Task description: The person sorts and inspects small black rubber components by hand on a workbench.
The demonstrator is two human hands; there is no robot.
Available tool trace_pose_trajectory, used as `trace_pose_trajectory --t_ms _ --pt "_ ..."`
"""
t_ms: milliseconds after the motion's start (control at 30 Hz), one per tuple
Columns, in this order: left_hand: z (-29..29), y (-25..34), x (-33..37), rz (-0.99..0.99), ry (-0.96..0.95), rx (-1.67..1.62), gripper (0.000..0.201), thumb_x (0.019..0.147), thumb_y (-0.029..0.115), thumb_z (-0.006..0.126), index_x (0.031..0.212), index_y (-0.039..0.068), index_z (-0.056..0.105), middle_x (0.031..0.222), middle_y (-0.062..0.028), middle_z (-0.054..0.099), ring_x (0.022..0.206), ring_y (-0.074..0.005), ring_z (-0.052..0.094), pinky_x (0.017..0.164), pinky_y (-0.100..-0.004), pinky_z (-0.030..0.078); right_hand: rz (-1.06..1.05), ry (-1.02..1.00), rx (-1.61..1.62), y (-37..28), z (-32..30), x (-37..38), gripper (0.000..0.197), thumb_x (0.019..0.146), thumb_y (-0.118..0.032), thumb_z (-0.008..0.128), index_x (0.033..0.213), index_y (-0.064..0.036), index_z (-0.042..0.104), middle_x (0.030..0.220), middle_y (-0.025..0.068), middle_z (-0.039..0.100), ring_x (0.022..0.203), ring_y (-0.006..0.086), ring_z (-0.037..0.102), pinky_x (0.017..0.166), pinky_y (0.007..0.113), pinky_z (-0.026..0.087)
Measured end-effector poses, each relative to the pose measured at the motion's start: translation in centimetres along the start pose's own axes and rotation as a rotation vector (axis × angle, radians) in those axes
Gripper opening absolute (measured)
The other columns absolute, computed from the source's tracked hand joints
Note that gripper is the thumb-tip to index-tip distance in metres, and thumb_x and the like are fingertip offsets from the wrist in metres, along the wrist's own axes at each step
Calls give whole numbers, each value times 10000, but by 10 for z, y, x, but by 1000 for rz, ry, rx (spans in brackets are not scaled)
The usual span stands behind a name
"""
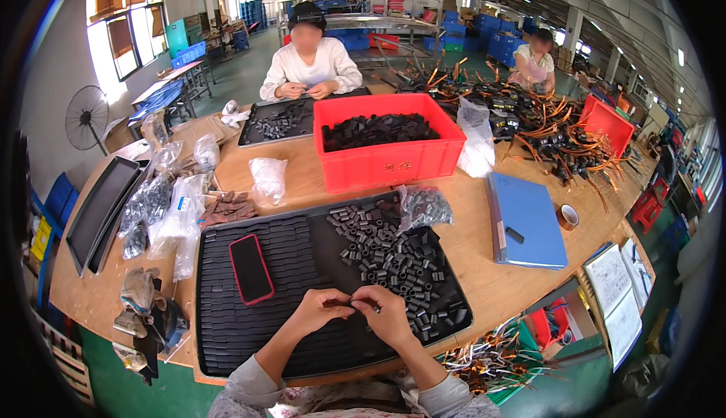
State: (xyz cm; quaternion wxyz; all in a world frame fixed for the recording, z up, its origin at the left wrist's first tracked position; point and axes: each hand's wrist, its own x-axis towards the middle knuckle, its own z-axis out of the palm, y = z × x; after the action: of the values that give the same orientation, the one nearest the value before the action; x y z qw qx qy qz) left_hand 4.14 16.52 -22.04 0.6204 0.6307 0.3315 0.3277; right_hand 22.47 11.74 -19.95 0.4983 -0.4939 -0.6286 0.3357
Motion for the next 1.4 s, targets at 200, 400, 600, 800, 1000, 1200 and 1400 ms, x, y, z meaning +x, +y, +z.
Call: trace_pose_trajectory --t_ms 200,400,600,800,1000,1200,1400 --pt "1 -2 0 -25 -18 -61 210 861 31 703 1053 -50 678 918 -85 703 795 -122 661 719 -253 543 -207 6 -155 0 -4 1 114 809 30 677 917 -8 674 960 105 674 879 277 647 753 338 515" --pt "-19 2 23 173 294 56 229 863 31 676 1090 42 700 901 -84 713 818 -157 661 736 -270 528 -217 406 -538 27 -60 28 253 773 18 673 1017 -48 664 986 137 665 953 342 607 831 420 491" --pt "-42 -13 45 508 395 952 182 667 52 755 840 109 753 786 -62 669 857 -280 585 812 -386 469 45 304 -909 76 -118 38 384 745 -41 708 1116 -83 618 1098 130 598 1039 343 567 901 429 485" --pt "-46 -17 26 439 430 922 247 664 20 763 905 73 758 841 -79 663 903 -289 566 803 -392 472 10 483 -699 75 -102 29 271 750 -5 691 992 -85 599 929 121 637 927 332 612 785 409 504" --pt "-23 11 15 504 471 951 262 675 -19 741 930 39 736 954 -97 674 983 -303 574 861 -388 472 -121 281 -174 30 -45 4 291 795 65 653 1066 -20 591 961 127 671 926 271 683 784 332 536" --pt "11 -1 5 94 147 65 98 837 -30 686 875 -14 596 756 -46 629 649 -114 620 599 -247 519 -159 77 -18 18 4 -5 309 828 46 672 1089 -30 524 945 141 673 891 269 700 760 337 556" --pt "3 -2 7 83 181 -99 125 873 -23 658 837 0 541 783 -99 645 649 -143 648 595 -257 552 -277 84 -567 36 1 -12 336 786 -44 708 1092 -72 573 1030 91 623 990 269 601 849 369 499"
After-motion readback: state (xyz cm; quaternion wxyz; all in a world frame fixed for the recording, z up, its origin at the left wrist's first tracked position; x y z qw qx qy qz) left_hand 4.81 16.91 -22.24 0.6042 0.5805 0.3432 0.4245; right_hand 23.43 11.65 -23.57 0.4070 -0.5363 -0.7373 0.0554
